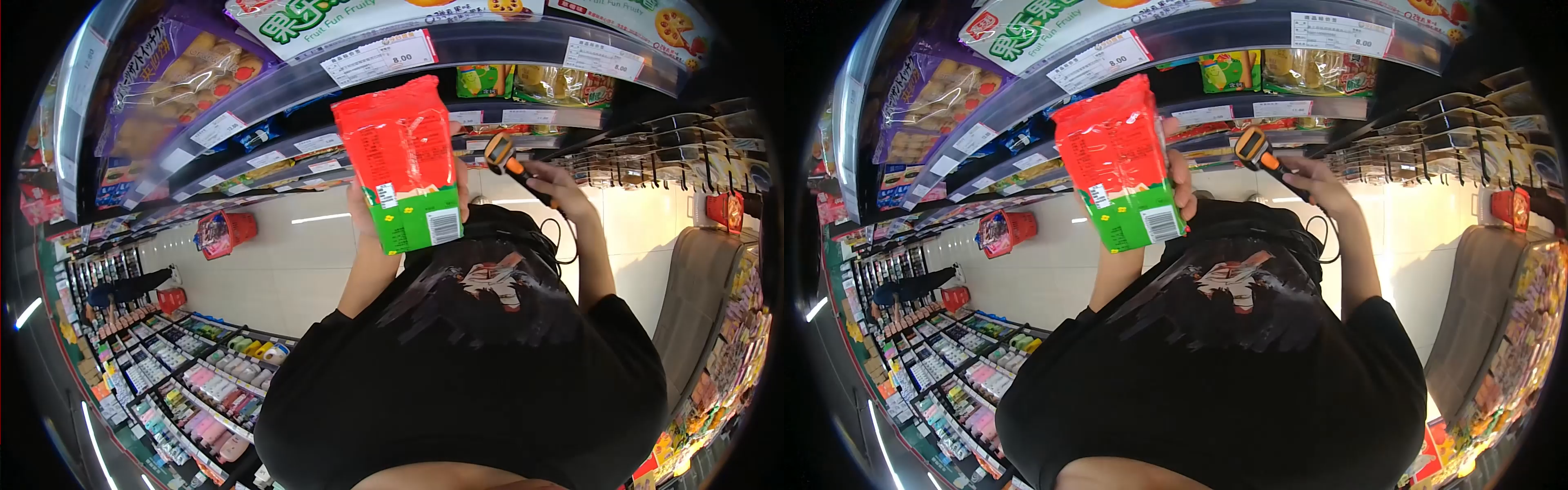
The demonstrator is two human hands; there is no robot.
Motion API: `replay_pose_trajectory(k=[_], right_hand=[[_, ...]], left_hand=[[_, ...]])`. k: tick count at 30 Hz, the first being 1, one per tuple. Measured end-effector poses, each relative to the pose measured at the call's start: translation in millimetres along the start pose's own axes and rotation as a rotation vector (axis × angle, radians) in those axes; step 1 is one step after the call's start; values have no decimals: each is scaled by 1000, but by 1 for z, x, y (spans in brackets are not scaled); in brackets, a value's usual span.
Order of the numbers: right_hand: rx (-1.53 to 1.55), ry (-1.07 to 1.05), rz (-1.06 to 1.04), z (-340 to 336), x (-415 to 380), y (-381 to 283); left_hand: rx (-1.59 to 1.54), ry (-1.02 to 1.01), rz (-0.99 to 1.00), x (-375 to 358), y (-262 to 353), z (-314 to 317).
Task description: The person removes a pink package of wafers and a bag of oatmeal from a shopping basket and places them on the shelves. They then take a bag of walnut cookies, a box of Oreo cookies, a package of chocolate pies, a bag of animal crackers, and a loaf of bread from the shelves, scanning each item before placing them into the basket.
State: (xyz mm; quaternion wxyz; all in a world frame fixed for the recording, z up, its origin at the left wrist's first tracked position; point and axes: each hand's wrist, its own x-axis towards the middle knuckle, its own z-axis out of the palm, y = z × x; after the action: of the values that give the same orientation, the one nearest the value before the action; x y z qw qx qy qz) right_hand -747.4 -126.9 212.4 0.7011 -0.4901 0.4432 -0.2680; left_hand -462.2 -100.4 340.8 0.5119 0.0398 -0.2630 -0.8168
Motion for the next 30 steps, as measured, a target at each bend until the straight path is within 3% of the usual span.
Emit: replay_pose_trajectory(k=[4, 8, 9, 11, 12, 14, 15, 19, 21, 22, 25, 30], right_hand=[[348, -90, -113, -6, -45, -76], [323, -386, -230, -13, -60, -115], [269, -552, -220, -18, -60, -115], [40, -838, -304, -13, -59, -135], [40, -838, -307, -6, -57, -149], [-282, -978, -380, 5, -55, -168], [-282, -979, -380, 7, -57, -171], [-346, -561, -709, 24, -67, -176], [-558, -411, -638, 30, -68, -174], [-620, -427, -591, 37, -69, -181], [-688, -534, -479, 45, -66, -176], [-683, -592, -558, 50, -49, -178]], left_hand=[[-22, -55, 38, 3, 4, -3], [132, -13, 35, 8, 12, 12], [133, -17, 32, 2, 11, 6], [245, 299, 159, -13, 9, -7], [285, 405, 198, -16, 9, -8], [242, 305, 234, -12, 13, 3], [220, 256, 253, -12, 13, 5], [161, 331, 251, -24, 8, -11], [149, 277, 277, -25, 8, -5], [136, 215, 295, -24, 8, -1], [215, 280, 317, -25, 9, 3], [245, 310, 281, -35, 14, 13]])
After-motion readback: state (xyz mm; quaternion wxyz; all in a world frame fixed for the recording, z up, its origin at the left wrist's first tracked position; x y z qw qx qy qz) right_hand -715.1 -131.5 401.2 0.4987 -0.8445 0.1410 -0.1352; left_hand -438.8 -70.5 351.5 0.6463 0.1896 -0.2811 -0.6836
